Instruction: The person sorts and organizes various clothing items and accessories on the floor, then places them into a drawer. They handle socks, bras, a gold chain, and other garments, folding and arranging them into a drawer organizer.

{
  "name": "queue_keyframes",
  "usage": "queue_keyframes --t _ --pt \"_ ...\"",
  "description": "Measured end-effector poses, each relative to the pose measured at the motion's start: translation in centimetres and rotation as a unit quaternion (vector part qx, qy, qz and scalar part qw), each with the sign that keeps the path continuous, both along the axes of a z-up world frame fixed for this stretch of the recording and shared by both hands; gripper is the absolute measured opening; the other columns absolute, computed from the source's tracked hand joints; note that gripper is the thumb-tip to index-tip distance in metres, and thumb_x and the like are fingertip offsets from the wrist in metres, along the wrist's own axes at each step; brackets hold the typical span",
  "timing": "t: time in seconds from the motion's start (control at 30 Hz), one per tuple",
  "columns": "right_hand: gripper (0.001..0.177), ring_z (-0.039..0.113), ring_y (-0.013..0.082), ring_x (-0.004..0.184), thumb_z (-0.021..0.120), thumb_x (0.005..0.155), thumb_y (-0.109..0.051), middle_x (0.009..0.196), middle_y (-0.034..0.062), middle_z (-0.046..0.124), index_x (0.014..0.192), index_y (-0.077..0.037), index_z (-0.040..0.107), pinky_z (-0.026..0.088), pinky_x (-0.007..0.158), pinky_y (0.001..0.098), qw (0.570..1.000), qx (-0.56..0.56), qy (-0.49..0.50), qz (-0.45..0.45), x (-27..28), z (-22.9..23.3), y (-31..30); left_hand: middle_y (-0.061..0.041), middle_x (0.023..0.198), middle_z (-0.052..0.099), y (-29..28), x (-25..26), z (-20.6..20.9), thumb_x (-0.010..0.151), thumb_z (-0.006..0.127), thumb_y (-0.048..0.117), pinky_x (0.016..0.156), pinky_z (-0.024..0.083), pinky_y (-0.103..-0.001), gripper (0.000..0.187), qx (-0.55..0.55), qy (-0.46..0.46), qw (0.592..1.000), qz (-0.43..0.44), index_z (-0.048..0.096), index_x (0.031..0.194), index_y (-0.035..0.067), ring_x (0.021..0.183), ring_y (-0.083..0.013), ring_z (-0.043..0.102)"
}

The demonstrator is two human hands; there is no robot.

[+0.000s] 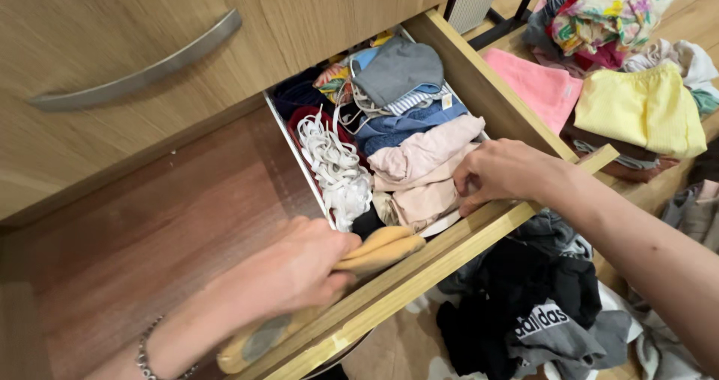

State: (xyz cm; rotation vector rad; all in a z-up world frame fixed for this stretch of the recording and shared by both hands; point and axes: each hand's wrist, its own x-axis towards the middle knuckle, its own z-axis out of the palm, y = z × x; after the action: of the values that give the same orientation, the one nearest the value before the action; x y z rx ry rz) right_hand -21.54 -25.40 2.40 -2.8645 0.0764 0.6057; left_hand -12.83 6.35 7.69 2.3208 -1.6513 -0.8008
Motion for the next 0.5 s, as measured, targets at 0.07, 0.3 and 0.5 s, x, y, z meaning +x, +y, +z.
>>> queue_keyframes --t 0.07,0.3,0.5 --pt "0.029 0.073 0.0272 0.084 0.084 0.068 -0.042 0.083 0.0034 0.076 0.086 -0.019 0.078 0.056 0.073 0.0417 0.998 -0.011 -0.015 0.065 -0.1 0.4 0.1 -0.017 0.088 0.067 0.2 -0.4 -0.3 0.085 0.072 0.027 0.086 0.050 -0.046 0.026 -0.025 0.026 0.999 0.001 0.069 0.104 0.008 0.095 -0.0348 0.064" --pt "0.021 0.069 0.0343 0.080 0.078 0.075 -0.028 0.079 0.0096 0.072 0.079 -0.011 0.067 0.055 0.067 0.0480 0.959 -0.090 -0.083 0.257 -0.3 -0.9 -1.1 -0.020 0.089 0.071 -1.8 -1.0 0.3 0.083 0.073 0.027 0.075 0.053 -0.051 0.053 -0.028 0.026 0.998 0.044 0.064 0.135 0.022 0.084 -0.0404 0.067" --pt "0.012 0.071 0.0324 0.077 0.076 0.076 -0.020 0.077 0.0079 0.072 0.083 -0.013 0.069 0.056 0.065 0.0462 0.961 -0.094 -0.117 0.231 -0.3 -1.4 -1.9 -0.020 0.074 0.070 -4.5 -2.3 -0.5 0.086 0.071 0.022 0.063 0.055 -0.051 0.035 -0.113 0.016 0.993 0.009 0.067 0.120 0.014 0.072 -0.0420 0.068"
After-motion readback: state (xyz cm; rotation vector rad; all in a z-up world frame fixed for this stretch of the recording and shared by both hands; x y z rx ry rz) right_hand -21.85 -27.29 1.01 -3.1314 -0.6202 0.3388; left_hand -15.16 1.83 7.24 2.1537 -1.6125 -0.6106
